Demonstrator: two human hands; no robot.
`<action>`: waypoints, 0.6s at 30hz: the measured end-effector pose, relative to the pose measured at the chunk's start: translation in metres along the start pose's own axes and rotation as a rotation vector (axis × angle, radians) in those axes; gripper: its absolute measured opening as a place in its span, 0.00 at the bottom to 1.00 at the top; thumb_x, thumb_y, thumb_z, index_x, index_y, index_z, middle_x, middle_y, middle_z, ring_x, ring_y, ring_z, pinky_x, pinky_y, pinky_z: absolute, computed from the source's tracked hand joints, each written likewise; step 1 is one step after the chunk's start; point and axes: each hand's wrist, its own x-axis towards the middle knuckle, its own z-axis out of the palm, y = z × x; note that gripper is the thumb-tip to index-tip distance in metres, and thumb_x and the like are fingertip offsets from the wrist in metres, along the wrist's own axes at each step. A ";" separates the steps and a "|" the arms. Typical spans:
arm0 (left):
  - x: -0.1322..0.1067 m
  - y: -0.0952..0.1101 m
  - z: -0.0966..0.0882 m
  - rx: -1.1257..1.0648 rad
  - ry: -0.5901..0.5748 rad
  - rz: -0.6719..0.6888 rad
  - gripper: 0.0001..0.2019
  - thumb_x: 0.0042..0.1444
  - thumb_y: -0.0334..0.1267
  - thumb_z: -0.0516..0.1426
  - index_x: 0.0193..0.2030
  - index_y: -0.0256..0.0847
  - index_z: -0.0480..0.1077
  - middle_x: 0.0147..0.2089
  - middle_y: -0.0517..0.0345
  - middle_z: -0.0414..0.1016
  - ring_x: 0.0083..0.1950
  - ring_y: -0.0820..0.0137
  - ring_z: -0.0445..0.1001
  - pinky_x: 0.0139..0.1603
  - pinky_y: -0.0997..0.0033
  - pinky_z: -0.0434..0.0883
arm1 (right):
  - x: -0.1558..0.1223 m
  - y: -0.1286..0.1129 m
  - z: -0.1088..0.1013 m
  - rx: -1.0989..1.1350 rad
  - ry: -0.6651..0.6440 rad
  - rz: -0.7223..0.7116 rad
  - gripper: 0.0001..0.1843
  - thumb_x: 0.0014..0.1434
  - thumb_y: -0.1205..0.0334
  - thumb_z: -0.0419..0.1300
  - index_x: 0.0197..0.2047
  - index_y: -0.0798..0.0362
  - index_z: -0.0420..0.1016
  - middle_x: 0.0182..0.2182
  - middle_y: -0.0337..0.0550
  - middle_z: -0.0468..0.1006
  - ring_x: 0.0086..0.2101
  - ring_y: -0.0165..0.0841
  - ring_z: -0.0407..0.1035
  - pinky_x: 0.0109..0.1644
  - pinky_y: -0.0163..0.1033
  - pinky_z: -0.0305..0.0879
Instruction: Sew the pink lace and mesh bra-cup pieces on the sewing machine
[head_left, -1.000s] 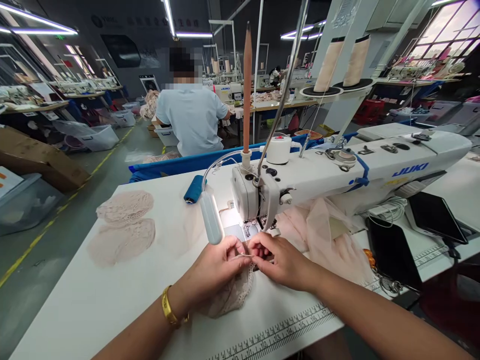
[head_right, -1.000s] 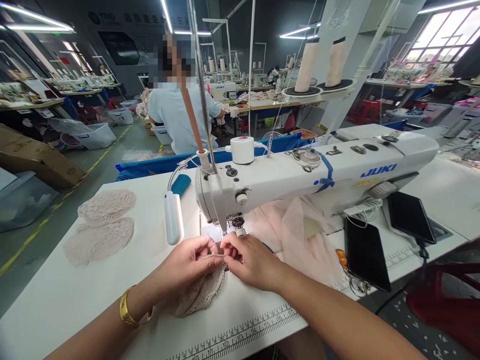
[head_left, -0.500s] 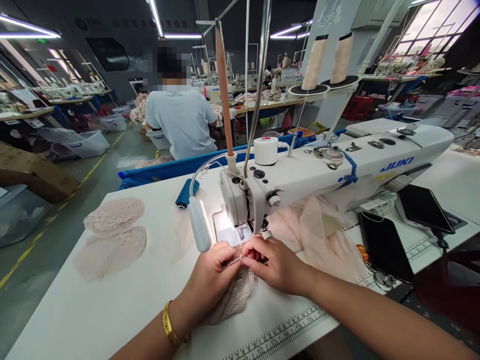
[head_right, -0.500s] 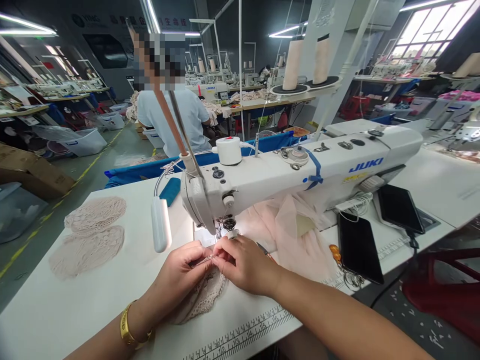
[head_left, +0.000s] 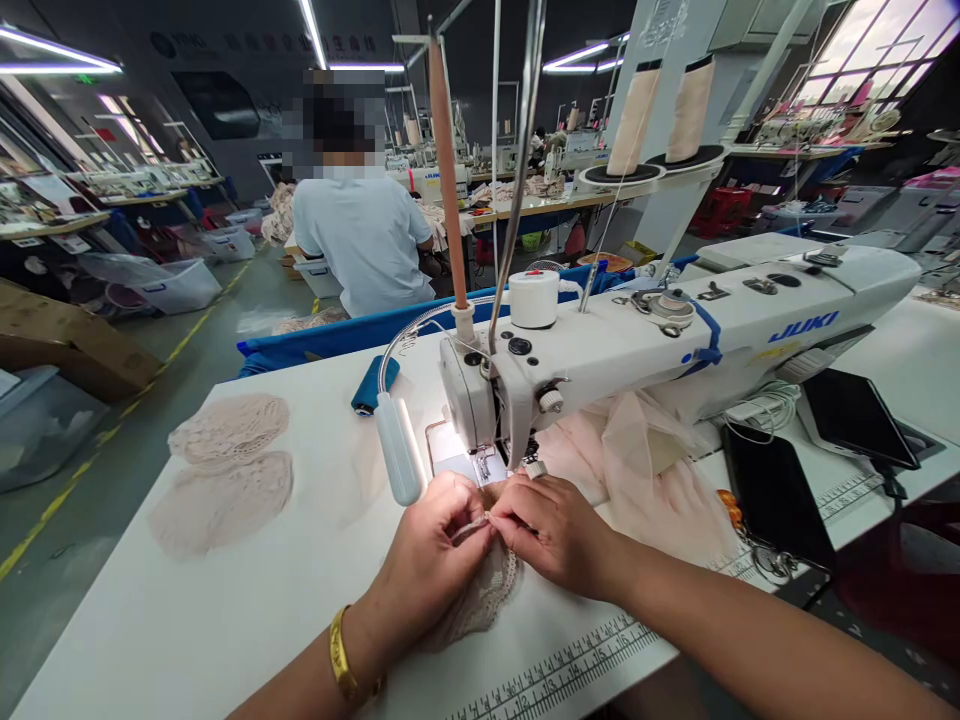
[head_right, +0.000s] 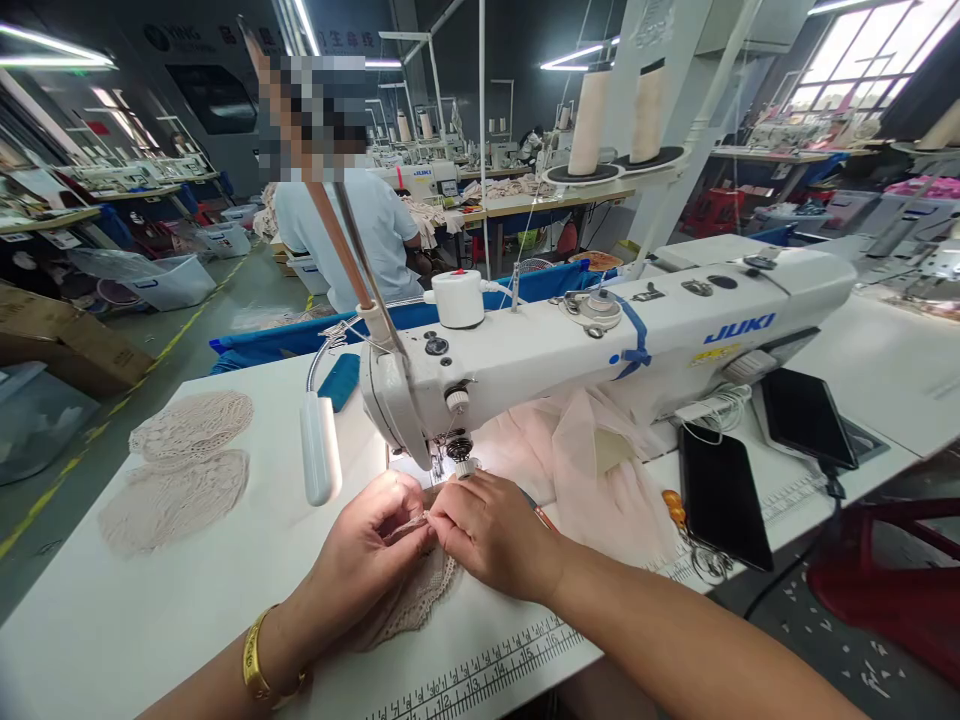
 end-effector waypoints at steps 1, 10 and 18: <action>0.000 0.001 0.001 -0.057 -0.008 -0.012 0.09 0.60 0.33 0.57 0.29 0.42 0.63 0.40 0.58 0.75 0.40 0.69 0.73 0.40 0.71 0.70 | 0.000 0.000 0.000 -0.002 0.000 -0.002 0.11 0.71 0.66 0.52 0.34 0.49 0.65 0.29 0.38 0.75 0.31 0.34 0.69 0.37 0.39 0.62; -0.002 0.002 0.002 -0.141 0.011 -0.162 0.07 0.59 0.39 0.60 0.33 0.42 0.66 0.31 0.65 0.70 0.32 0.72 0.66 0.32 0.74 0.67 | 0.001 0.000 -0.001 0.015 0.001 0.025 0.09 0.71 0.66 0.52 0.36 0.49 0.65 0.29 0.38 0.76 0.31 0.34 0.69 0.37 0.39 0.62; -0.004 -0.004 0.001 -0.167 0.065 -0.190 0.06 0.59 0.39 0.61 0.35 0.42 0.69 0.33 0.64 0.75 0.35 0.71 0.72 0.36 0.74 0.70 | 0.001 -0.002 -0.001 0.040 0.039 -0.005 0.07 0.71 0.65 0.54 0.38 0.49 0.66 0.30 0.37 0.77 0.31 0.33 0.70 0.37 0.38 0.63</action>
